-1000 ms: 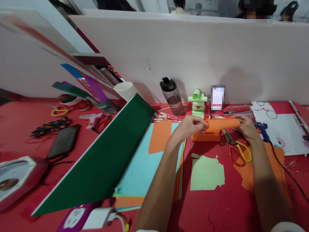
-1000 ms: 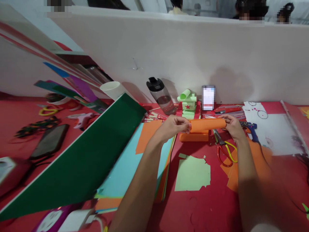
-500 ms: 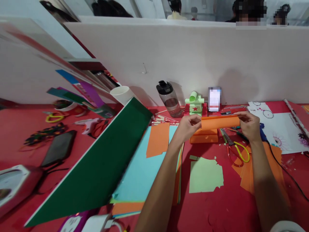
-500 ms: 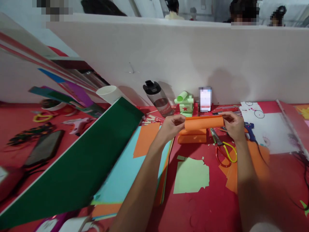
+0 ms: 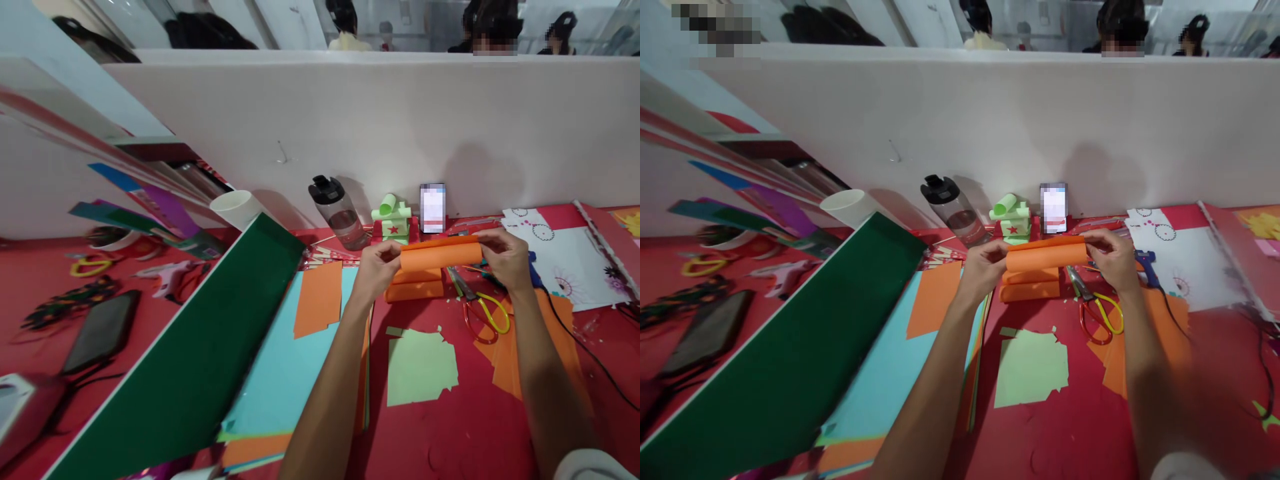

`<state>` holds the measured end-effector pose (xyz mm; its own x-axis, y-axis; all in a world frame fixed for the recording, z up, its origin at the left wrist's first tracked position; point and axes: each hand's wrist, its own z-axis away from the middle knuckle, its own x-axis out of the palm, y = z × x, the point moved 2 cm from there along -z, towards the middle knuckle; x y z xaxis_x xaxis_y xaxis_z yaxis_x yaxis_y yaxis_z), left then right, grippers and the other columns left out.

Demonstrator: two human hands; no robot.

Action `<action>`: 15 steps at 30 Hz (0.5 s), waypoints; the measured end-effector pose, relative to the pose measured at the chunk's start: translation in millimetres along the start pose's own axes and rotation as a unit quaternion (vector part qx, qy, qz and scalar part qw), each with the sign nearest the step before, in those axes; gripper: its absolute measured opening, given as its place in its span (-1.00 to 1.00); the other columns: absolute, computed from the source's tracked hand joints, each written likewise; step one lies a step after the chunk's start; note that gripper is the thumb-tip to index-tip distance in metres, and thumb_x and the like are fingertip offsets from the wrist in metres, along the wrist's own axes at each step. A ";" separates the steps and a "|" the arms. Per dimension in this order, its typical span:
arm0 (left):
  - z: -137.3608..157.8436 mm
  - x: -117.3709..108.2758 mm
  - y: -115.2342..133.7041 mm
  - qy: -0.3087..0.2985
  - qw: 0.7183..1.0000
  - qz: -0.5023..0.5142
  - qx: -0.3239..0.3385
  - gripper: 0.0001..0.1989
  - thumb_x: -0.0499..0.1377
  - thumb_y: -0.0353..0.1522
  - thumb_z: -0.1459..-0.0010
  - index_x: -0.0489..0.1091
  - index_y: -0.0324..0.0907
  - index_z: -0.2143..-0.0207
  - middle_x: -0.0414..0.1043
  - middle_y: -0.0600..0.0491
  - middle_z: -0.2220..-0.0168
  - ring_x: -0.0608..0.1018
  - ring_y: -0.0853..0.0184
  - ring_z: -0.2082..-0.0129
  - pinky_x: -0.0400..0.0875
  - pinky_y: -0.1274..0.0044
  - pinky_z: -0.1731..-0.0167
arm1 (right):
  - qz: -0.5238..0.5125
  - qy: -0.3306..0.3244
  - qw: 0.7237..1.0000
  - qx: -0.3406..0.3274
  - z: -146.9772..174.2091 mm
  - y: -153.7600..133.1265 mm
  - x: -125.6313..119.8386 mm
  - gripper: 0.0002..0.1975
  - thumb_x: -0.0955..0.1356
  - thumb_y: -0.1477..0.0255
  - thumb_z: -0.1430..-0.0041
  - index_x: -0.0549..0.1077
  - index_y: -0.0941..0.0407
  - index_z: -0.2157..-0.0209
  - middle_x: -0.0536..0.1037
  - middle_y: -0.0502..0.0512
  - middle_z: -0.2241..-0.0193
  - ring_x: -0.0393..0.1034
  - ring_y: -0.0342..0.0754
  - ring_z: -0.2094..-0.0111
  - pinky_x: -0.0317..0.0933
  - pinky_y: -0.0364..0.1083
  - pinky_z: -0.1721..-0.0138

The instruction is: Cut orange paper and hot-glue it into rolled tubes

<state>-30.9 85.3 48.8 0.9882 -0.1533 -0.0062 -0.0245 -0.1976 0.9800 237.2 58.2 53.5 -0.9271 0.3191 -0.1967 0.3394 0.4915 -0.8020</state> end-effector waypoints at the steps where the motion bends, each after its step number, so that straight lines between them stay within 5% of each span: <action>1: -0.2 -0.2 -0.7 0.004 1.000 0.002 0.000 -0.82 0.37 -0.35 0.14 0.41 -0.21 0.55 0.36 0.15 0.56 0.38 0.43 0.49 0.28 0.61 0.45 | -0.003 -0.003 1.000 0.007 0.1 0.3 0.1 -0.86 0.45 0.49 -0.08 0.63 0.06 0.28 0.70 0.02 0.32 0.63 -0.04 0.28 0.53 -0.06 0.19; 15: -2.4 -4.5 -13.2 0.012 1.000 -0.015 -0.012 -0.87 0.32 -0.34 0.13 0.45 -0.20 0.53 0.40 0.14 0.54 0.42 0.40 0.48 0.33 0.57 0.41 | -0.017 -0.074 0.994 0.075 1.1 10.4 -1.8 -0.74 0.48 0.39 -0.14 0.59 0.04 0.10 0.68 0.10 0.20 0.62 0.03 0.14 0.51 0.03 0.05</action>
<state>-34.6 90.9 36.3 0.9916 -0.1251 -0.0314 0.0086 -0.1787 0.9839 242.2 61.9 44.8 -0.9548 0.1757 -0.2398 0.2898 0.3707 -0.8824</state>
